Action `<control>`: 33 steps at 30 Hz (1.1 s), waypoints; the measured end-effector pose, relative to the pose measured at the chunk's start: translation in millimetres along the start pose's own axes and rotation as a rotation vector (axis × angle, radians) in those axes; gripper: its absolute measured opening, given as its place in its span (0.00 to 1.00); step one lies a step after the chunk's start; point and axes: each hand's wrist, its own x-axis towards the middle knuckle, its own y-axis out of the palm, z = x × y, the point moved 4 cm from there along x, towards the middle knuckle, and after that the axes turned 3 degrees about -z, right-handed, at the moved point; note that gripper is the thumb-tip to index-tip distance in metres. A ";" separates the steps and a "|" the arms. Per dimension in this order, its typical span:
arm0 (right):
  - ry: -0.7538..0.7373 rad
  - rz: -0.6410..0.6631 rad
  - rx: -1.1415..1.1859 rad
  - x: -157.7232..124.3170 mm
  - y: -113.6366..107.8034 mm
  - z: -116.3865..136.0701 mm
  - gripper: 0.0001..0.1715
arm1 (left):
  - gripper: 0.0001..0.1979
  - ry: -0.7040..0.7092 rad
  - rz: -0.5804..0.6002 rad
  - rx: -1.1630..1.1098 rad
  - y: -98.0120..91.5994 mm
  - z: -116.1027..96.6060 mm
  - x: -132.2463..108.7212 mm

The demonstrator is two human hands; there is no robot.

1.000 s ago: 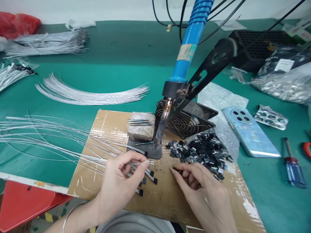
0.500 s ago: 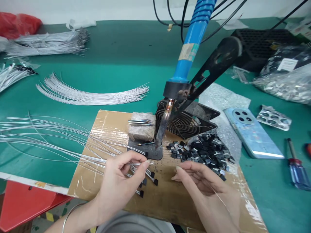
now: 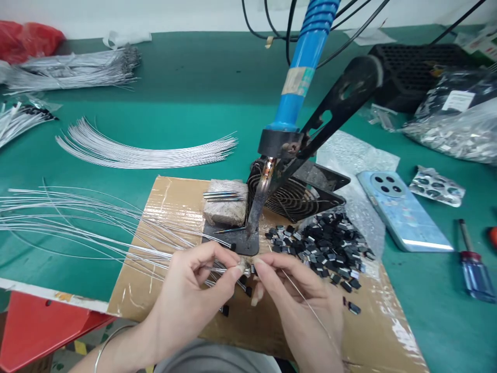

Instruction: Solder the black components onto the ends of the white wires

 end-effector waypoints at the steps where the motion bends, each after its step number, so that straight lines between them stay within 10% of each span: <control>1: -0.017 0.018 -0.010 0.5 0.7 -1.1 0.04 | 0.06 0.001 0.006 -0.013 0.3 -0.9 0.2; 19: -0.078 0.019 -0.059 -0.9 -0.8 -4.4 0.04 | 0.06 -0.048 0.025 -0.090 1.3 -1.8 3.8; 25: -0.182 0.041 -0.049 -8.3 0.1 1.1 0.22 | 0.06 -0.037 0.009 -0.065 3.3 -1.3 5.9; 33: -0.061 -0.093 -0.252 -13.3 -12.8 4.7 0.14 | 0.06 -0.006 -0.043 -0.037 2.8 -1.2 9.0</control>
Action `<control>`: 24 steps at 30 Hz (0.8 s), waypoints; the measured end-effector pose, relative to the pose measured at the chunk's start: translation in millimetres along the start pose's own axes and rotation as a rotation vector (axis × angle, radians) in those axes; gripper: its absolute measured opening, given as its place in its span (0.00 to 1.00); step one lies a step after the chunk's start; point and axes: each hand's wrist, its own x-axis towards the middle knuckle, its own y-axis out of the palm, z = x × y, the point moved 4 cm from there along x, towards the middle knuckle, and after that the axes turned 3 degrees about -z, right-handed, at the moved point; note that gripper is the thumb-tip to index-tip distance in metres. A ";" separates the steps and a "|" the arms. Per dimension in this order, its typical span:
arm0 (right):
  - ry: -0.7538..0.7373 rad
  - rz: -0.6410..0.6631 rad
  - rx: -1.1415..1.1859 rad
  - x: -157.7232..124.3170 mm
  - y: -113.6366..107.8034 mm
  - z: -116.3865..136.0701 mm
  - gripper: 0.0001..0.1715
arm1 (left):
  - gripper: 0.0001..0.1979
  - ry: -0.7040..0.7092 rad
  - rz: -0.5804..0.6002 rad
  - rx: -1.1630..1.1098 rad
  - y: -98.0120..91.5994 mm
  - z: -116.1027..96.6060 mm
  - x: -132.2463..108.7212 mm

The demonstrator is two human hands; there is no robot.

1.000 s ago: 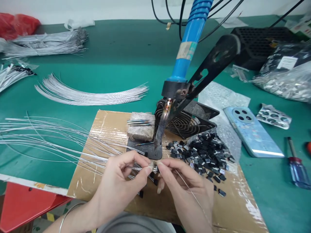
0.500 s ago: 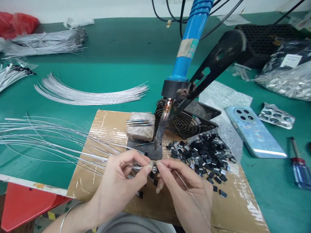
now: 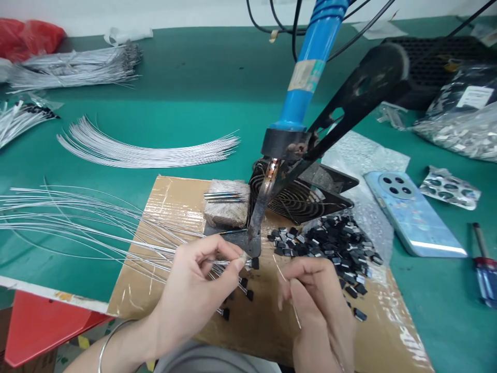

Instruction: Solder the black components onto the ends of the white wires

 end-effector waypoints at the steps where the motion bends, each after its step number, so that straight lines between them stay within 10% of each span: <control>1: -0.035 0.016 -0.021 1.5 -1.1 0.4 0.18 | 0.05 0.005 -0.005 0.002 0.0 -0.7 0.5; 8: -0.285 0.144 0.009 10.7 -0.3 8.0 0.13 | 0.05 0.035 -0.041 0.048 -0.1 -3.7 5.2; 24: -0.036 0.050 0.231 16.0 10.5 15.9 0.15 | 0.06 0.063 -0.109 0.068 3.3 -11.0 14.7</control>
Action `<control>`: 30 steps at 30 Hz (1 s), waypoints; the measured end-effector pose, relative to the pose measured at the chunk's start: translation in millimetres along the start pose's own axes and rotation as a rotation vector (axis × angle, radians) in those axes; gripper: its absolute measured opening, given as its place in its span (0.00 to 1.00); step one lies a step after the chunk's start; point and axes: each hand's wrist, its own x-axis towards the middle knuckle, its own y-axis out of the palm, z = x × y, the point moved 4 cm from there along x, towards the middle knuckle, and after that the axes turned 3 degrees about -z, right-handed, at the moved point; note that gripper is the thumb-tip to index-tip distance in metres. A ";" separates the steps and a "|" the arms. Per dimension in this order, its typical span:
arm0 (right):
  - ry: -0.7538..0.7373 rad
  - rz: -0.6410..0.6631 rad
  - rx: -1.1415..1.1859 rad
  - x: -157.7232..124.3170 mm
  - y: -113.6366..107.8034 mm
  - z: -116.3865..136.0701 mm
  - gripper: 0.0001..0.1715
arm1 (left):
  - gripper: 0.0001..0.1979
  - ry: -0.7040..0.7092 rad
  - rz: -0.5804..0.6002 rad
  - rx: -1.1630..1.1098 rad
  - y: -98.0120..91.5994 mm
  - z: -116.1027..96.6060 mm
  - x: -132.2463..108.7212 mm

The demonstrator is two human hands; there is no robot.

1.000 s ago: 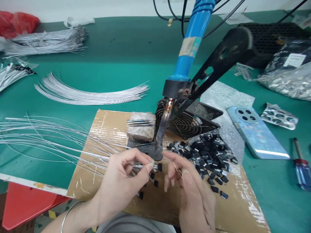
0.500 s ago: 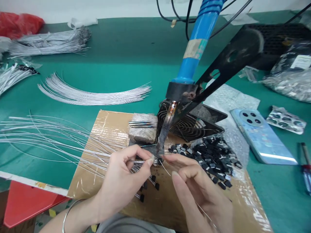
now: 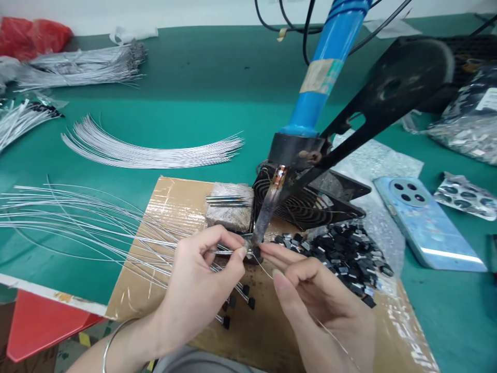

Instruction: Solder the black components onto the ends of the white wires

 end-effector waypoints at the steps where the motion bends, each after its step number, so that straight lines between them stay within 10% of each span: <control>1: 0.010 0.000 0.014 1.0 0.2 0.1 0.15 | 0.06 0.001 0.004 -0.016 0.1 -0.6 0.7; 30: 0.049 0.002 0.059 2.5 0.7 0.1 0.14 | 0.07 0.023 0.003 -0.049 -4.1 -5.8 1.9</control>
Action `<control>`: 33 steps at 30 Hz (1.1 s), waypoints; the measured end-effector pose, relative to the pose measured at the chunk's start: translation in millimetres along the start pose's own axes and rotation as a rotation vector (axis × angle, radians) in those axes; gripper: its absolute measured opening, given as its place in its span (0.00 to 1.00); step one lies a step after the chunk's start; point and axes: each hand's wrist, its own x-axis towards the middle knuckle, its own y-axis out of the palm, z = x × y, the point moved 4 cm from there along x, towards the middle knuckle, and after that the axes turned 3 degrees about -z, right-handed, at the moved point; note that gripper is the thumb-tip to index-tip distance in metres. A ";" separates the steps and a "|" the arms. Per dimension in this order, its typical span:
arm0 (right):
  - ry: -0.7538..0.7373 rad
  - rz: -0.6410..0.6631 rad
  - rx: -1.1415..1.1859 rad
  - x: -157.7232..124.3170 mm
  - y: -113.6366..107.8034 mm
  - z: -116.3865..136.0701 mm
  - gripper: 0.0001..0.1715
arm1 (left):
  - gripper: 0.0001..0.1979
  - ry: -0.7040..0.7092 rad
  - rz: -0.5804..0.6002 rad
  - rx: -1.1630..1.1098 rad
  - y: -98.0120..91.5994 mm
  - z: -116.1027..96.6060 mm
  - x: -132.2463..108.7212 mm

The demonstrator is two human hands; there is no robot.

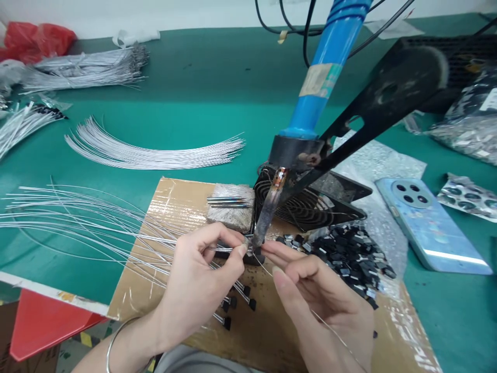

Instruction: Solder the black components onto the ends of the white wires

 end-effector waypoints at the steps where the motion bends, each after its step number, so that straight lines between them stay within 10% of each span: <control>1: -0.004 0.005 -0.008 0.1 -0.1 -0.1 0.14 | 0.07 -0.001 -0.002 0.003 -0.1 0.1 -0.1; 33: 0.028 -0.021 -0.009 -2.9 1.3 -0.1 0.13 | 0.06 0.028 -0.020 0.055 0.7 -1.8 -1.2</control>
